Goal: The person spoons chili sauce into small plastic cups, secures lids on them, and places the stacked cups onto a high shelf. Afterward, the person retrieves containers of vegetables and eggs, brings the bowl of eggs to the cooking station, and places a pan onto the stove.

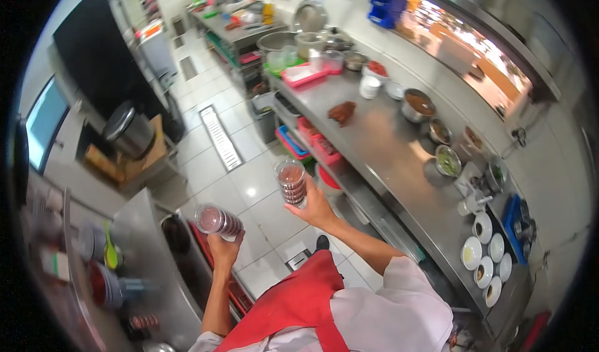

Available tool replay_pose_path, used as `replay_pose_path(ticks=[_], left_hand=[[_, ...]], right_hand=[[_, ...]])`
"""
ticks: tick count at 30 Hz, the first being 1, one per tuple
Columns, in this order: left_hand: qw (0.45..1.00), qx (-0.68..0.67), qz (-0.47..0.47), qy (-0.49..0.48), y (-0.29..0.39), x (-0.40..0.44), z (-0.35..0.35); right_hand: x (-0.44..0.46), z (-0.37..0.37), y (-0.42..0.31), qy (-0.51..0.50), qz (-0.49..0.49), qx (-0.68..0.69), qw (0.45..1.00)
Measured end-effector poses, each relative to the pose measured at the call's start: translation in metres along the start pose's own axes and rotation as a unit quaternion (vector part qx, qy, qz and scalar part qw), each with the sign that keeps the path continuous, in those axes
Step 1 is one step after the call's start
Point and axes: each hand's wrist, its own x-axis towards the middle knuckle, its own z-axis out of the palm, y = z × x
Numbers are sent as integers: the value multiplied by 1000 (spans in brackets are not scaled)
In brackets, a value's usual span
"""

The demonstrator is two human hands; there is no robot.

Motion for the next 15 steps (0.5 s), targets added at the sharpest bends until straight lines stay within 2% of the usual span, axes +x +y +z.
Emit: replay_pose_path(ticks=[3,6,7,10,14,15], left_hand=[[998,-34,-6,-54,32,34,68],[995,-60,6,-76,65,70,147],[993,-77,16,-83,78,82,175],[986,-107,36,-122,110,114,252],[969,-142,66,-192,143,160,354],[963,-158,75,-206,151,168,378]], right_hand=[[13,-80,41,65,12,-74,995],[22,-154,97,95,113,-60,987],[29,-181,112,110,109,-22,988],[43,-261,160,132,138,-56,980],[61,-352,227,221,108,-65,967],[65,-376,239,237,119,-117,957]])
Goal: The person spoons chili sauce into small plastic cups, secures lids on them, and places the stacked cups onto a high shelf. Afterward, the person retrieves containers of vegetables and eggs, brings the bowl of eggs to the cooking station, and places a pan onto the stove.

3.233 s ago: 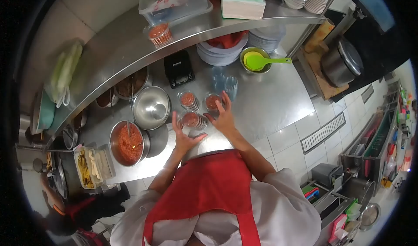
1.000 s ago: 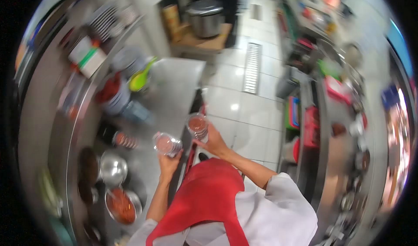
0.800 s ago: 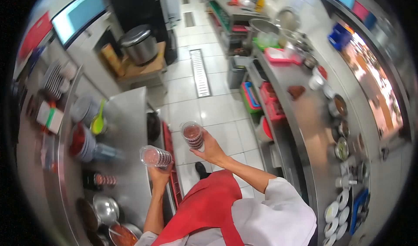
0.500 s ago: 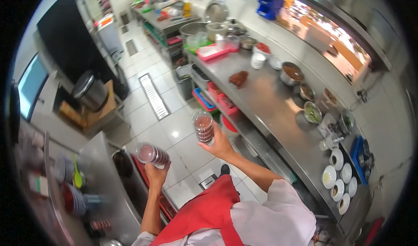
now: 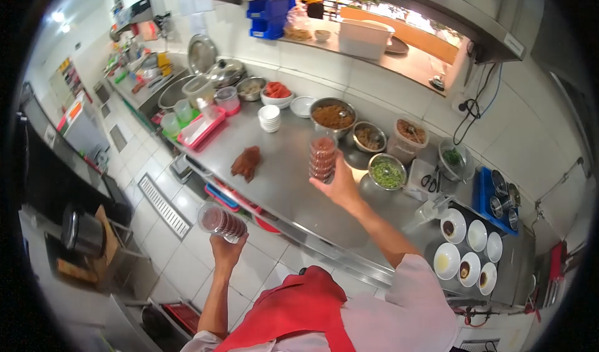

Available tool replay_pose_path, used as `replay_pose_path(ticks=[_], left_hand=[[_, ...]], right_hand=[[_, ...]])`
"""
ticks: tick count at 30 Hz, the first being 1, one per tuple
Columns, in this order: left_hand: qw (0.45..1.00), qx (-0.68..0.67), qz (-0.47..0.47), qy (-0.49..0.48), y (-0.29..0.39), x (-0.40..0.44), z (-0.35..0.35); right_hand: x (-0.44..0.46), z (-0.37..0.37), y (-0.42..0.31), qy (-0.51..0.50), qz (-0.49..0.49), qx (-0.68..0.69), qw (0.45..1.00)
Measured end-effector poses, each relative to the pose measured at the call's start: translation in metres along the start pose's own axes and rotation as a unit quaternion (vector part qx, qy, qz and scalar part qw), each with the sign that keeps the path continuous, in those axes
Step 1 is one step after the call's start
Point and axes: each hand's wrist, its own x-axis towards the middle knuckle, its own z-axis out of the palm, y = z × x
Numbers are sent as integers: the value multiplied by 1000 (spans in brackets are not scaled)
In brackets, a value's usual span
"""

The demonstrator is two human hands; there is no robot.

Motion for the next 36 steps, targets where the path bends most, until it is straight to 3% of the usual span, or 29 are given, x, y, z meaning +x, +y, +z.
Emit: replay_pose_path(ticks=[3,7,10,13,19,23,24,30,36], left_hand=[[998,-24,14,-57,11,60,53],[992,-61,45,-101,21,137,122],[972,-4,110,-207,24,195,166],[964,-12,207,-166,57,247,208],[956,-85,142,-243,82,340,294],[951,-67,142,-268,99,386,342],[950,-70,154,-264,102,394,352],[938,-64,181,-289,110,423,397],[935,-48,182,-301,123,434,420]], right_hand=[[50,-48,33,50,5,-94,994],[126,-113,100,114,25,-97,988],[192,-167,149,161,29,-107,981],[258,-215,181,206,33,-165,964],[384,-300,285,262,75,-212,939],[452,-341,350,306,-25,-217,927],[467,-353,374,318,1,-240,917],[503,-377,450,375,68,-301,874],[510,-391,477,381,100,-287,873]])
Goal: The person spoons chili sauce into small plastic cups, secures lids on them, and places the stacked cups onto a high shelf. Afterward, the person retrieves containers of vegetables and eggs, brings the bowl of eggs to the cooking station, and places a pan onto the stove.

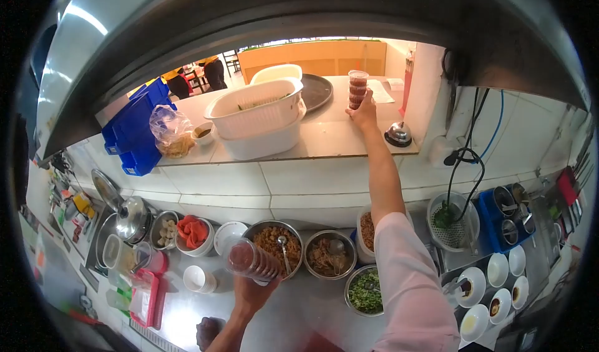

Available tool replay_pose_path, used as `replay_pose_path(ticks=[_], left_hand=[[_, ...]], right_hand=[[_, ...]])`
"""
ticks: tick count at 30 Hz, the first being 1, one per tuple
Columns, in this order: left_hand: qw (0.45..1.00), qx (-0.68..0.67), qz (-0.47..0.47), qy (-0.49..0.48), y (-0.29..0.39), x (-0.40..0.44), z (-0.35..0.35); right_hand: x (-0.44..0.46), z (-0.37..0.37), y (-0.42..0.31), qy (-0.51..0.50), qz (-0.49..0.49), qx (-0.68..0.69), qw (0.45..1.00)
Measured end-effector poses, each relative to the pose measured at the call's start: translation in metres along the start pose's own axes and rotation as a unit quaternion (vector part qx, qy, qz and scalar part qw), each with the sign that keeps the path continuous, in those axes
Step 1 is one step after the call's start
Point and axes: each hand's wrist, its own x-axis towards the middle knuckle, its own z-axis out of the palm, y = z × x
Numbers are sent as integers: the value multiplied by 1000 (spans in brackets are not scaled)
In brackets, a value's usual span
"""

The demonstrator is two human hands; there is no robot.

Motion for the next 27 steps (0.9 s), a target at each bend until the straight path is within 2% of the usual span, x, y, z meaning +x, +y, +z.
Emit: replay_pose_path(ticks=[3,4,6,9,10,11,13,15,18,21,22,27], left_hand=[[1000,-5,-15,-19,19,20,0],[999,-10,-25,-28,24,26,1],[1000,8,11,-26,29,37,7],[998,10,62,-30,30,58,18],[996,5,79,-30,33,65,21],[997,-5,68,-38,37,72,23],[997,-23,48,-49,48,86,26],[996,-36,53,-69,53,104,36],[990,-83,90,-70,78,127,48],[975,-149,148,-77,93,155,63],[967,-172,167,-84,97,164,69],[968,-121,213,-46,109,206,94]], right_hand=[[3,4,7,-1,1,-27,1000],[3,5,5,11,36,-56,998],[-3,10,-3,32,109,-115,987],[-23,-20,-36,80,91,-30,992],[-37,-50,-68,-17,72,127,989],[-59,-78,-103,-110,51,281,952],[-119,-103,-137,-230,-18,324,918],[-187,-145,-192,-316,-83,291,899],[-232,-162,-209,-321,-2,286,903],[-229,-154,-193,-290,-4,319,902],[-227,-151,-192,-242,-18,331,912],[-189,-150,-191,-205,-45,300,931]])
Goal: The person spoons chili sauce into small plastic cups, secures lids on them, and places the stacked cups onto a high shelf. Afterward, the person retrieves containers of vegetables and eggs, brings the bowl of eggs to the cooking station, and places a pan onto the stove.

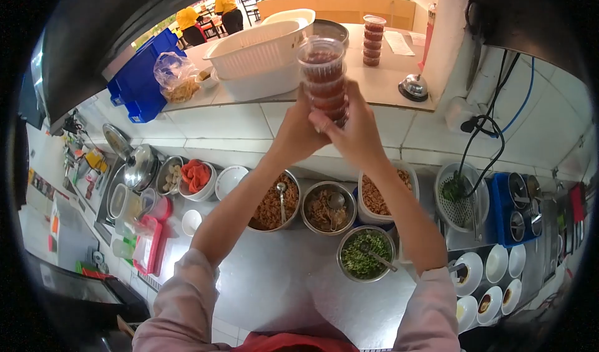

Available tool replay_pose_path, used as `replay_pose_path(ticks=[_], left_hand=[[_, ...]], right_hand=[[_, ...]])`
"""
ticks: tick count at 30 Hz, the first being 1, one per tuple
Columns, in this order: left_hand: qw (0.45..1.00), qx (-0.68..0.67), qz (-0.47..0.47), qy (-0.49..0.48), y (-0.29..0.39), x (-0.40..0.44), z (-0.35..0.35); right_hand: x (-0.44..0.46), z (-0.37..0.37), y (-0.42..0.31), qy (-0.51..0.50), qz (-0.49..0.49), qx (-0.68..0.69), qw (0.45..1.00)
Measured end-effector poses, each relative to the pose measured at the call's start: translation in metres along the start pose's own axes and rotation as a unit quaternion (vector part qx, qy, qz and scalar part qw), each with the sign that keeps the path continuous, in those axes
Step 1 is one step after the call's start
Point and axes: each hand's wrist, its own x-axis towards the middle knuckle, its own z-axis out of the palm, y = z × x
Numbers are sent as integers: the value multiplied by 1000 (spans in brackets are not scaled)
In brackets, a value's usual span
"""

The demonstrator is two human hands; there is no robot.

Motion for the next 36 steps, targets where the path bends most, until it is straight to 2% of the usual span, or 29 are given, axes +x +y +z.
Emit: replay_pose_path(ticks=[3,6,7,10,13,16,20,24,27,29,30,31,33,34,35,36], left_hand=[[997,36,68,6,-25,33,10],[997,22,-35,-65,-32,66,17],[999,33,29,-27,-49,78,27],[999,-3,26,-38,-85,108,49],[999,8,2,-39,-101,129,67],[995,34,-85,-48,-103,142,82],[995,21,-96,0,-99,149,103],[998,19,-56,30,-111,156,121],[997,41,-21,56,-113,152,127],[994,67,15,85,-101,120,117],[995,28,44,88,-87,91,105],[993,-9,76,93,-69,57,90],[991,-23,78,105,-37,-30,51],[992,-20,-13,125,-22,-84,31],[990,17,-93,107,-1,-137,4],[977,-53,-113,173,-18,-200,-4]], right_hand=[[24,-8,23,29,-36,-6,999],[48,-24,57,50,-40,-18,998],[56,-31,67,53,-44,-43,997],[76,-46,99,59,-27,-51,997],[89,-59,114,61,5,-64,996],[101,-70,132,80,3,-92,993],[113,-82,156,114,-1,-77,991],[121,-90,165,148,-24,-99,984],[122,-95,168,145,0,-134,980],[117,-96,168,201,-27,-169,965],[114,-92,164,224,-44,-181,957],[109,-91,159,247,-8,-165,955],[90,-83,136,291,-53,-252,921],[82,-78,128,323,-94,-285,898],[74,-69,113,275,-38,-210,938],[63,-56,97,222,20,-135,966]])
